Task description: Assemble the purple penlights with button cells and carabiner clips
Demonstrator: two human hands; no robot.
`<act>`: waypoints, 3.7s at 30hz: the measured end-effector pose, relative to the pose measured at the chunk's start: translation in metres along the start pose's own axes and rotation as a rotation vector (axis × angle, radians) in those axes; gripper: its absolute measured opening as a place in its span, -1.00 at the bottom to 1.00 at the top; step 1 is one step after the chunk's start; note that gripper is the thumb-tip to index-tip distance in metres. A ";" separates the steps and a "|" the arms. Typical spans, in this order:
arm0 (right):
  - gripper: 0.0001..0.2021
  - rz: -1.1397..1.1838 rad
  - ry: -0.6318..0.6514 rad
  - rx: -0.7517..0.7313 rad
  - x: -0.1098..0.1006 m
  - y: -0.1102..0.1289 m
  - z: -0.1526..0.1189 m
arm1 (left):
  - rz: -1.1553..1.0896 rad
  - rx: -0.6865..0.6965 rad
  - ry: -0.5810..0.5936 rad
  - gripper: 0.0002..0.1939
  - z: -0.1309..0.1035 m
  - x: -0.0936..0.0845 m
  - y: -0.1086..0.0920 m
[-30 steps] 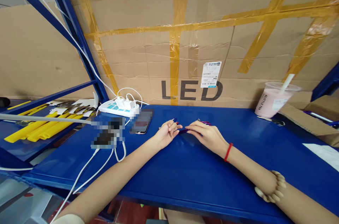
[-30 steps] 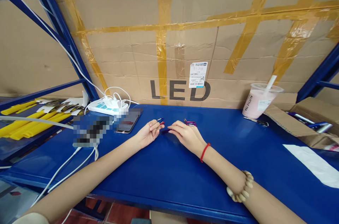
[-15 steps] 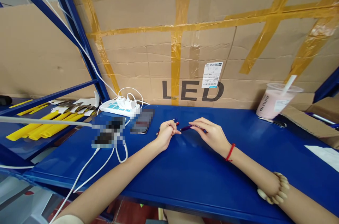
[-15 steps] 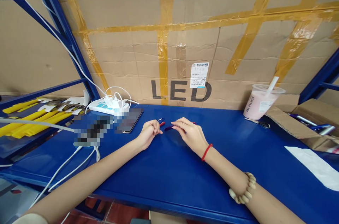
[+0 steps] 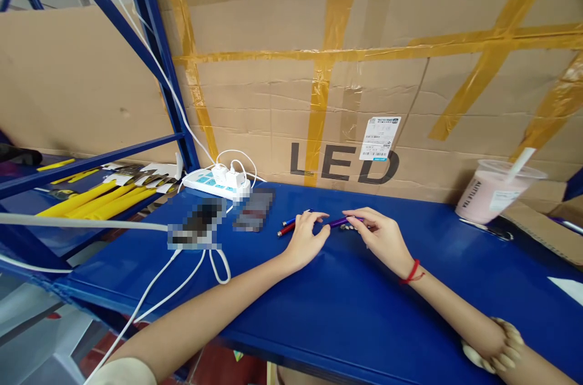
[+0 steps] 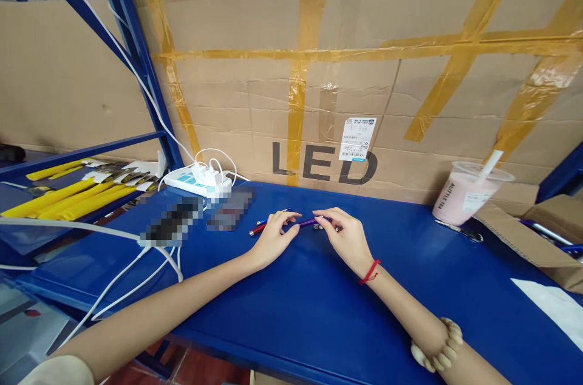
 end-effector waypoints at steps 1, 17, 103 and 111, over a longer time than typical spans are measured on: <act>-0.74 0.026 0.009 0.036 0.001 -0.002 -0.001 | 0.014 0.012 0.019 -0.77 -0.001 0.001 -0.001; -0.59 0.237 0.235 0.383 0.013 -0.015 -0.001 | -0.062 0.157 0.286 -0.79 -0.007 0.014 -0.012; -0.62 0.415 0.609 0.444 0.040 -0.036 -0.017 | 0.116 0.322 0.318 -0.74 -0.018 0.018 -0.020; -0.68 0.330 0.578 0.421 0.034 -0.031 -0.015 | 0.082 0.365 0.301 -0.77 -0.018 0.014 -0.024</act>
Point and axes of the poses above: each hand's wrist, its own z-axis towards the middle knuckle, its own x-axis out of the palm, y = z × x, the point moved 7 cm from there along z, towards the middle knuckle, and after that the axes turned 9 degrees about -y, right-handed, at the moved point
